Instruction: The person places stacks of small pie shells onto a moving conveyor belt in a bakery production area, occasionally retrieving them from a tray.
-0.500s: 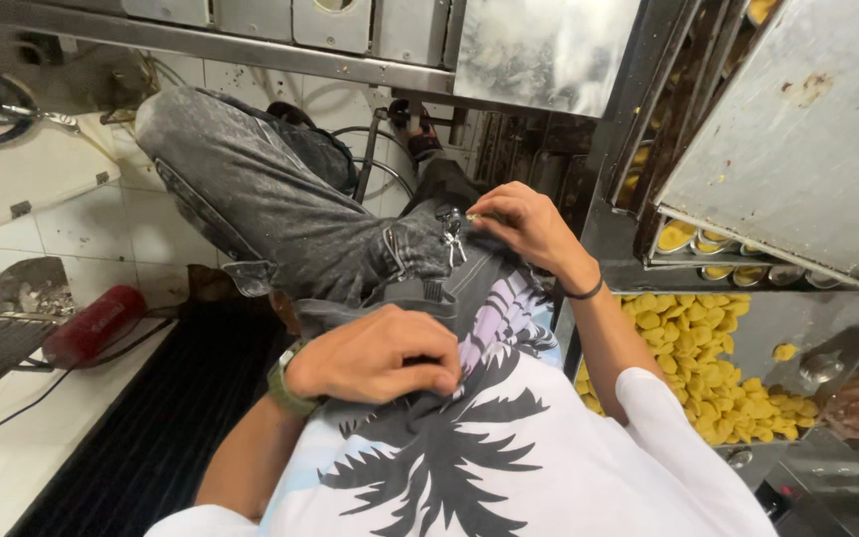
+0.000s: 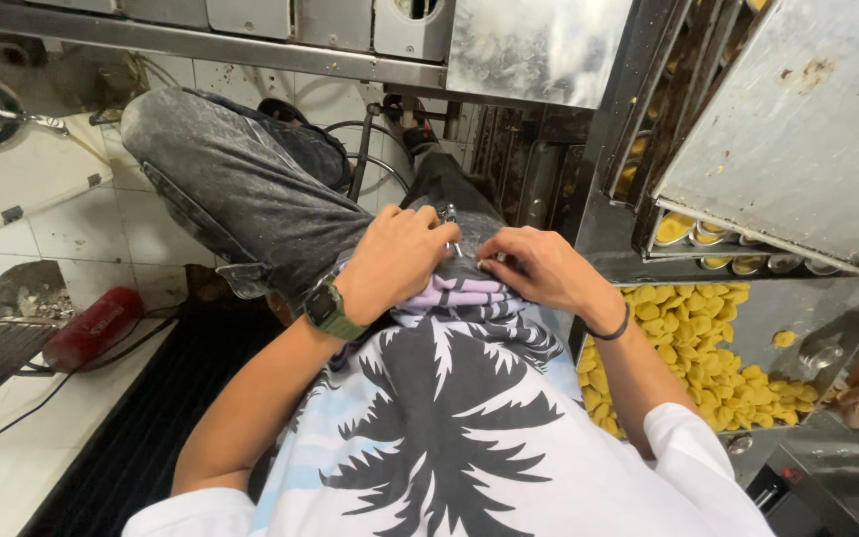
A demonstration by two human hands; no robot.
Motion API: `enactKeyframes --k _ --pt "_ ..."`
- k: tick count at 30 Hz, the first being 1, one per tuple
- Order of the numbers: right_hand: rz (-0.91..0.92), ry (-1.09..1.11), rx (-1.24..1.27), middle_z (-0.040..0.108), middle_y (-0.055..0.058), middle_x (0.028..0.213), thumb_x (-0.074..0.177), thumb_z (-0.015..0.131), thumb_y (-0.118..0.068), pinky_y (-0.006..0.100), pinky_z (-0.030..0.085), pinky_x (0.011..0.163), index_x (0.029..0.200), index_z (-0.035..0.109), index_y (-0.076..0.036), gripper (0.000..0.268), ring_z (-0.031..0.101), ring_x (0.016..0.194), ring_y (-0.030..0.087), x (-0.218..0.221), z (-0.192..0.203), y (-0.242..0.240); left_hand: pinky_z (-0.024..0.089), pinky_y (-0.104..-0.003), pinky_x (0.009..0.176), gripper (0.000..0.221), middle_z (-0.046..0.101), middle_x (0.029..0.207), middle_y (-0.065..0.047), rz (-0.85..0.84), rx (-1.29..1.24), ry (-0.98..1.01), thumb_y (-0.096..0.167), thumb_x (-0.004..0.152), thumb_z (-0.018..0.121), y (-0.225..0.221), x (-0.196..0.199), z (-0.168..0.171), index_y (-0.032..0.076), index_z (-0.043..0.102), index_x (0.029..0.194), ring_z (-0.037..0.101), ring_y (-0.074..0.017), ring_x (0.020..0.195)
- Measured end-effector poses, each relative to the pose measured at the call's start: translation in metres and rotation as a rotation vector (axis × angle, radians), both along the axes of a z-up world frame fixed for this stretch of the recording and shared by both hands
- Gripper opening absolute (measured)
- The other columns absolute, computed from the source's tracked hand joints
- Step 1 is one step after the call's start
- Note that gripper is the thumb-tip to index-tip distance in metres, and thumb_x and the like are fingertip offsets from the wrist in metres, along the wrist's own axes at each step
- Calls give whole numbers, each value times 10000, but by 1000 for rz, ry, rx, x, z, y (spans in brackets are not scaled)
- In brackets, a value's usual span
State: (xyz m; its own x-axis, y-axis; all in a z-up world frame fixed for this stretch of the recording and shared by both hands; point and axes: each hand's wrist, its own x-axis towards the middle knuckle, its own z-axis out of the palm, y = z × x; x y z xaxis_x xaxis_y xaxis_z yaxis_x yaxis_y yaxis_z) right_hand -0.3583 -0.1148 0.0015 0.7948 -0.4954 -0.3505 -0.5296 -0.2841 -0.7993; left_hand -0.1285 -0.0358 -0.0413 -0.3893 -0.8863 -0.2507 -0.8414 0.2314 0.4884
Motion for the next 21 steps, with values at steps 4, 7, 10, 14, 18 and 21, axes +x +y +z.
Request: enactKeyframes --k 4,7,10,14,18,21 --pt "-82 -11 120 719 88 853 954 683 -134 418 578 729 1007 708 -104 66 717 800 310 -6 8 1 485 -412 853 249 599 1045 -15 -110 -41 16 253 862 757 -7 -2 -5 255 652 1087 653 -273 916" --pt "-179 -45 121 737 61 884 937 718 -118 390 575 754 997 730 -116 62 722 812 268 -3 -2 4 481 -398 838 274 588 1079 6 -188 -60 17 237 827 793 -3 -3 -15 259 656 1063 626 -257 949" --pt "-242 -88 30 744 28 911 915 769 -130 363 576 772 984 745 -125 73 729 842 232 -1 -35 13 484 -385 861 241 605 1089 24 -222 -86 87 226 851 764 1 4 -1 248 645 1059 624 -241 982" --pt "-257 -143 -18 750 33 877 882 818 -155 358 584 778 925 758 -113 85 733 847 255 7 -49 19 479 -383 842 63 629 1031 11 -183 -100 327 228 987 584 16 16 22 237 636 1022 627 -242 944" --pt "-242 -157 -28 757 58 828 863 827 -130 369 577 784 902 776 -92 74 731 837 274 9 -40 15 467 -345 833 156 611 886 39 -129 -189 382 178 1005 555 23 28 33 244 657 908 615 -192 875" --pt "-257 -170 7 766 57 813 853 842 -143 348 575 800 906 793 -89 90 727 847 257 5 -46 16 471 -370 879 110 650 835 25 -50 -109 501 308 964 674 23 37 32 221 716 913 650 -201 899"
